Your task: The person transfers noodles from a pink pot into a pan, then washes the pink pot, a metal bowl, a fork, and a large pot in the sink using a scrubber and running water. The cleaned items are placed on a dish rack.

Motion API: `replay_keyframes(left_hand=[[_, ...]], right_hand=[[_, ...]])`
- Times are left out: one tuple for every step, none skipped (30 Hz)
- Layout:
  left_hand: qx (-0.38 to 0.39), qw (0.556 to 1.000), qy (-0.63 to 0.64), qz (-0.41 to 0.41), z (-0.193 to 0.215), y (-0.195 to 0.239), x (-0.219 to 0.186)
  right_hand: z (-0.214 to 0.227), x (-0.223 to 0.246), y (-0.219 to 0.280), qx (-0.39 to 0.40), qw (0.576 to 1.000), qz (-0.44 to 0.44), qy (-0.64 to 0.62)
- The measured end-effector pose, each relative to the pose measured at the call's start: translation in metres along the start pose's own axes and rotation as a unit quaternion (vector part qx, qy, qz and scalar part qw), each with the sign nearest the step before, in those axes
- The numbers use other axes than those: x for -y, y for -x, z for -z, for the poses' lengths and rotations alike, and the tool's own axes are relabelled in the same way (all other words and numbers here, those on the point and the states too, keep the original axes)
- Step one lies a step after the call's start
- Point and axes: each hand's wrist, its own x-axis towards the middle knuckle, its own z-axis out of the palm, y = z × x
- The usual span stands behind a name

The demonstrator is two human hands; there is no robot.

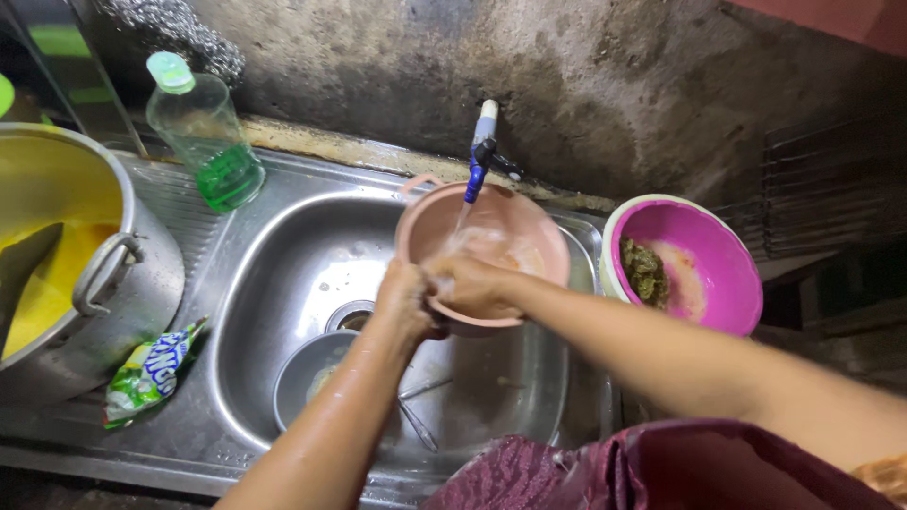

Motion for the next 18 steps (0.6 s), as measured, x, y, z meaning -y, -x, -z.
replay_keyframes(left_hand=[[-0.029,0.999,0.024,0.021,0.005,0.004,-0.01],[-0.058,0.996,0.048,0.042,0.008,0.008,-0.017],[-0.067,0.996,0.002,0.067,0.009,0.014,-0.019],[-0.071,0.994,-0.028,0.083,0.008,0.02,-0.02],[-0.062,0.993,-0.045,0.092,0.004,0.023,-0.021],[-0.044,0.994,-0.036,0.089,-0.003,0.025,-0.018],[-0.026,0.996,-0.029,0.081,-0.007,0.026,-0.017],[-0.011,0.997,-0.022,0.069,-0.009,0.025,-0.016],[-0.011,0.997,-0.02,0.074,-0.012,0.023,-0.014],[-0.012,0.996,-0.014,0.084,-0.012,0.021,-0.013],[-0.02,0.995,-0.007,0.095,-0.008,0.018,-0.014],[-0.029,0.994,-0.005,0.103,-0.003,0.017,-0.015],[-0.04,0.993,0.0,0.107,0.003,0.016,-0.018],[-0.048,0.993,0.002,0.109,0.007,0.015,-0.02],[-0.057,0.992,0.0,0.111,0.011,0.014,-0.022],[-0.062,0.992,-0.002,0.114,0.013,0.013,-0.022],[-0.071,0.991,-0.013,0.116,0.013,0.011,-0.022],[-0.071,0.991,-0.016,0.116,0.014,0.009,-0.02]], right_hand=[[0.005,-0.006,0.006,0.116,0.992,-0.002,-0.042],[0.016,-0.012,0.004,0.135,0.989,0.004,0.067],[0.025,-0.017,0.0,0.153,0.973,0.011,0.175],[0.025,-0.019,-0.002,0.169,0.945,0.017,0.28],[0.027,-0.019,-0.006,0.009,0.976,-0.033,0.214],[0.026,-0.017,-0.01,-0.15,0.975,-0.083,0.141],[0.024,-0.012,-0.014,-0.303,0.942,-0.13,0.062],[0.019,-0.004,-0.015,-0.258,0.962,-0.073,0.059],[0.011,0.003,-0.01,-0.213,0.975,-0.02,0.056],[0.007,0.009,-0.003,-0.165,0.984,0.032,0.052],[0.007,0.015,0.007,-0.065,0.993,0.037,0.09],[0.014,0.019,0.018,0.035,0.99,0.043,0.128],[0.027,0.024,0.026,0.135,0.976,0.051,0.166],[0.042,0.029,0.033,0.118,0.98,0.09,0.129],[0.061,0.032,0.038,0.101,0.982,0.128,0.093],[0.073,0.038,0.039,0.084,0.981,0.166,0.056],[0.087,0.044,0.04,-0.035,0.981,0.175,0.075],[0.105,0.05,0.044,-0.154,0.967,0.181,0.092]])
